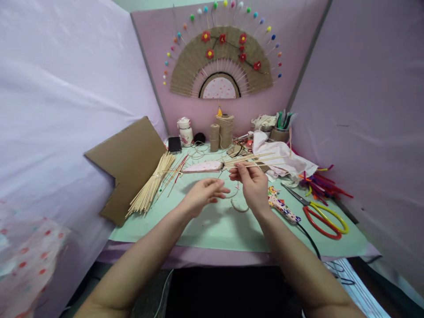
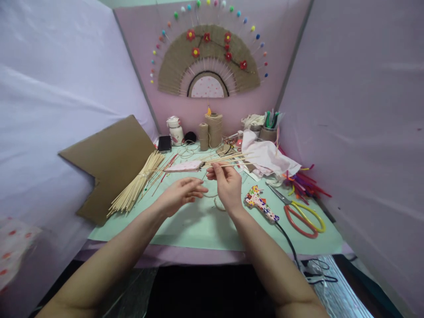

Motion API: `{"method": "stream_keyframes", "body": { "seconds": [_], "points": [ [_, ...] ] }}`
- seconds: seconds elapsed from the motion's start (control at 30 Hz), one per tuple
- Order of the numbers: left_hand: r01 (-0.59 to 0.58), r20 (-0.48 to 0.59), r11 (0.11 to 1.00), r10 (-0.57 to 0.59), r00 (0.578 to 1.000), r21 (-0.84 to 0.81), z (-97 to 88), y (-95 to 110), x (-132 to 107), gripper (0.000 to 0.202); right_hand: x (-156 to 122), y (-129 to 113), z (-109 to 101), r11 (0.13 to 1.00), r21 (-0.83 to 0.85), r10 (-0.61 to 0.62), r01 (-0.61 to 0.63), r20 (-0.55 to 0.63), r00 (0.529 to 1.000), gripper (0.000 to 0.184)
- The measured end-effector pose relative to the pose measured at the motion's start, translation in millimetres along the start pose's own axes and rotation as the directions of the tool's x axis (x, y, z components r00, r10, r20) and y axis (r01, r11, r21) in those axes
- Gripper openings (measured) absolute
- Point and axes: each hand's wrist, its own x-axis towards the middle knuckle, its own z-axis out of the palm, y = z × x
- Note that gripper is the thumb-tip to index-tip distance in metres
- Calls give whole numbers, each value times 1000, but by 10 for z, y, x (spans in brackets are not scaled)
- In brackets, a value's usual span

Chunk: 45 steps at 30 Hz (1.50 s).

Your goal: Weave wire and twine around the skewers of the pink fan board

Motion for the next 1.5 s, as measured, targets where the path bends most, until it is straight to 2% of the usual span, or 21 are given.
{"method": "stream_keyframes", "body": {
  "seconds": [0.03,0.07,0.1,0.13,0.17,0.2,0.27,0.3,0.4,0.53,0.67,0.73,0.87,0.97,1.03,1.13,1.2,1.27,1.4,1.5],
  "points": [
    [-145,-72,968,163,984,207,-45,16,-26,30,35,-26,1,1000,2,3,-3,0,1000,28],
    [-286,-129,875,359,924,390,-95,41,-31,26,66,-50,2,1000,2,6,-6,2,1000,29],
    [-389,-150,756,534,832,527,-146,74,-12,24,95,-71,5,1000,0,5,-5,7,1000,29],
    [-450,-127,646,646,753,617,-195,112,30,30,122,-88,11,1000,-2,0,0,13,1000,29],
    [-490,-75,559,707,703,669,-238,151,93,39,148,-101,19,1000,-2,-5,6,21,1000,29],
    [-525,0,498,726,688,690,-272,189,171,44,175,-111,32,1000,3,-11,11,29,1000,30],
    [-579,126,456,702,701,676,-311,254,341,40,233,-131,65,1000,18,-14,14,44,999,30],
    [-583,141,479,682,718,656,-315,286,418,33,265,-145,84,1000,25,-16,15,52,999,31],
    [-565,65,564,671,738,602,-288,432,546,29,354,-224,135,997,47,-60,57,76,995,32],
    [-606,-9,562,737,676,563,-227,822,448,34,396,-369,134,978,20,-211,210,69,975,28],
    [-646,29,488,785,619,587,-194,1178,221,37,331,-450,36,942,-87,-314,324,108,943,16],
    [-661,55,482,783,620,575,-193,1252,129,39,286,-461,-30,922,-164,-335,351,121,935,15],
    [-632,18,580,730,683,514,-210,1248,16,43,246,-390,-159,873,-340,-320,350,141,937,18],
    [-608,-8,626,700,714,489,-233,1215,-37,43,309,-175,-244,832,-498,-154,244,216,964,27],
    [-601,-19,642,690,723,476,-251,1210,-69,43,380,27,-277,806,-570,-43,161,215,976,35],
    [-592,-19,627,695,719,506,-281,1227,-116,43,454,267,-247,841,-532,2,99,185,983,48],
    [-581,-8,578,713,701,573,-299,1236,-141,41,438,301,-174,856,-503,-39,119,167,985,50],
    [-560,4,508,738,675,654,-307,1221,-151,40,363,215,-78,850,-492,-147,188,122,982,42],
    [-529,12,435,764,645,729,-271,1081,-124,38,159,-171,110,809,-426,-406,404,90,909,17],
    [-518,20,412,768,640,750,-203,924,-99,38,97,-423,233,797,-365,-473,482,119,873,14]
  ]
}}
